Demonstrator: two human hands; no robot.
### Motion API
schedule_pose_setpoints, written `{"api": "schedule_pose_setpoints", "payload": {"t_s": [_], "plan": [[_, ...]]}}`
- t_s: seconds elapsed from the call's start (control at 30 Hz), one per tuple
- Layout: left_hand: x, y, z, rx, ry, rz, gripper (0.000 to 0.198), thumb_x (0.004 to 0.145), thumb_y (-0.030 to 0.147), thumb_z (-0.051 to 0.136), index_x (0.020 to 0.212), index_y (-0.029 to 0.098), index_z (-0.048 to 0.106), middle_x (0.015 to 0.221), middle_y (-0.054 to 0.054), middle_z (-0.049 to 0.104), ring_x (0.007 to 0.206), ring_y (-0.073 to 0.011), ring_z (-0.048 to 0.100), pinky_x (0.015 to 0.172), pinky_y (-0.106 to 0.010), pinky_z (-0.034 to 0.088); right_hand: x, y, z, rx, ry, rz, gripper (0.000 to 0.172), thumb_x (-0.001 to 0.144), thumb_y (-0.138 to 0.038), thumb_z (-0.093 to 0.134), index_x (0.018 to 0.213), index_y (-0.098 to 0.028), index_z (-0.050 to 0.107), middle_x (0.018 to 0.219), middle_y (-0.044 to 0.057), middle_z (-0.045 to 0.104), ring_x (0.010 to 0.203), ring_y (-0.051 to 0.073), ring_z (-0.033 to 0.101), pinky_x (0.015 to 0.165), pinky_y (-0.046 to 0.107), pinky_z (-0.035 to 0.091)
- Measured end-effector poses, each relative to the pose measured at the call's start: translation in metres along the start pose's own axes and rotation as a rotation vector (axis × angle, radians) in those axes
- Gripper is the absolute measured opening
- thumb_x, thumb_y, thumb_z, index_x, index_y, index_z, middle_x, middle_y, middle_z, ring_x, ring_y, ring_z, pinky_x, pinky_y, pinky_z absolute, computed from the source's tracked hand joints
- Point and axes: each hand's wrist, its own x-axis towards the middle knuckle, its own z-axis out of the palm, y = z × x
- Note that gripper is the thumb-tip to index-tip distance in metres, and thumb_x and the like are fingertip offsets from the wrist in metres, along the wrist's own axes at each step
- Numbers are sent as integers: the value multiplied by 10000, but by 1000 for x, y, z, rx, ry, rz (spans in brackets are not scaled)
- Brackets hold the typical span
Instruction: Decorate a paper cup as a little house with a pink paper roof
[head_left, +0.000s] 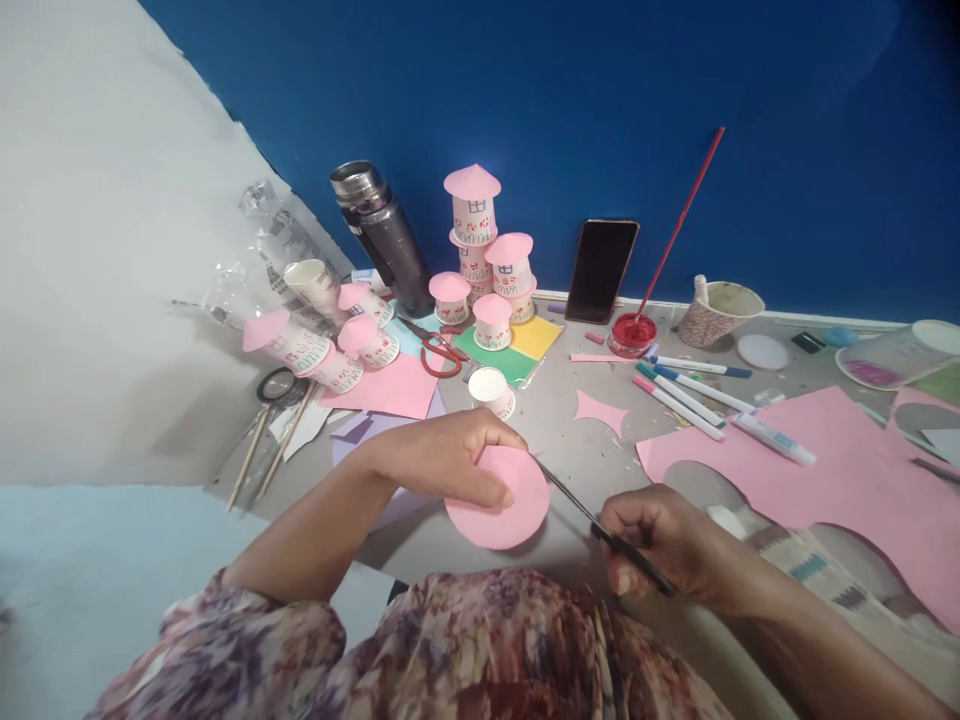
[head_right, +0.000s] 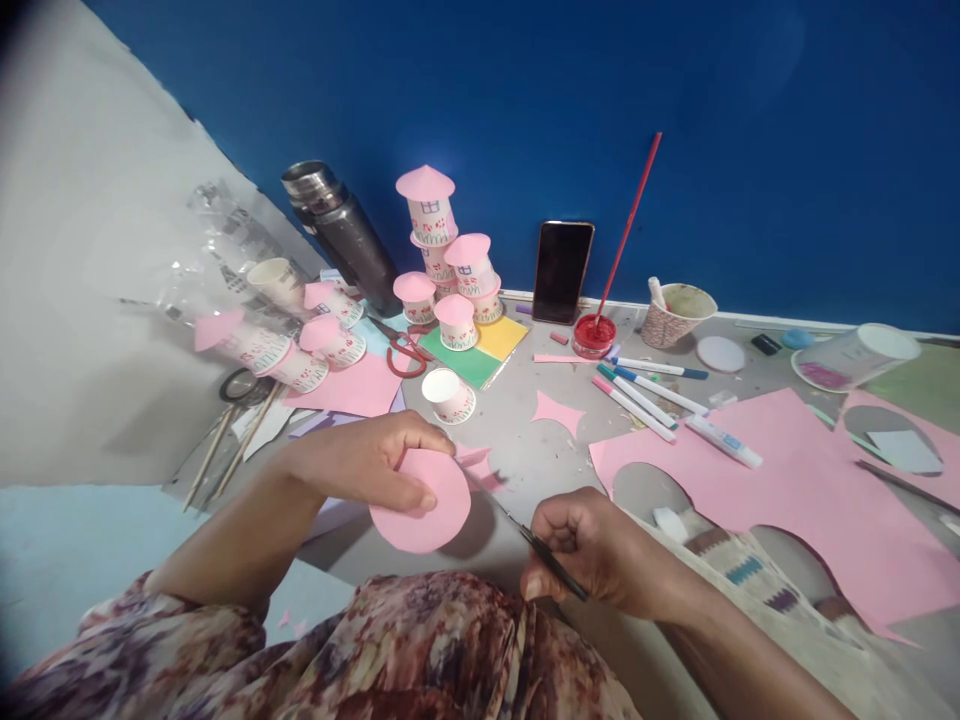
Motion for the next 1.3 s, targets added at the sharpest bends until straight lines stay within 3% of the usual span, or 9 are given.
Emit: {"api": "schedule_pose_setpoints", "payload": {"t_s": [0.2,0.47,0.97,1.3], "plan": [[-1,0,2,33,-46,63,254,729,279,690,625,194,474,625,40,469,573,-102,439,484,-230,290,-1,-1,3,7,-20,31,360,632,-408,912,665,-178,637,578,-32,646,521,77,424,488,210,278],[-4,3,4,16,-70,47,210,705,226,693,636,193,498,634,53,483,592,-103,462,514,-221,345,0,-2,3,40,-63,70,439,602,-489,947,647,-178,640,549,-48,610,517,81,442,501,211,323],[-4,4,3,29,-87,40,121,690,192,703,647,183,590,659,39,580,608,-112,526,518,-195,389,1,3,1,60,-83,48,345,679,-425,918,660,-176,680,560,-43,629,508,76,444,494,216,317],[-7,8,4,62,-103,27,29,698,182,694,688,183,666,678,33,639,620,-114,564,539,-184,417,0,1,3,51,-104,71,266,710,-372,869,662,-178,694,577,-25,661,527,95,521,498,217,337]]}}
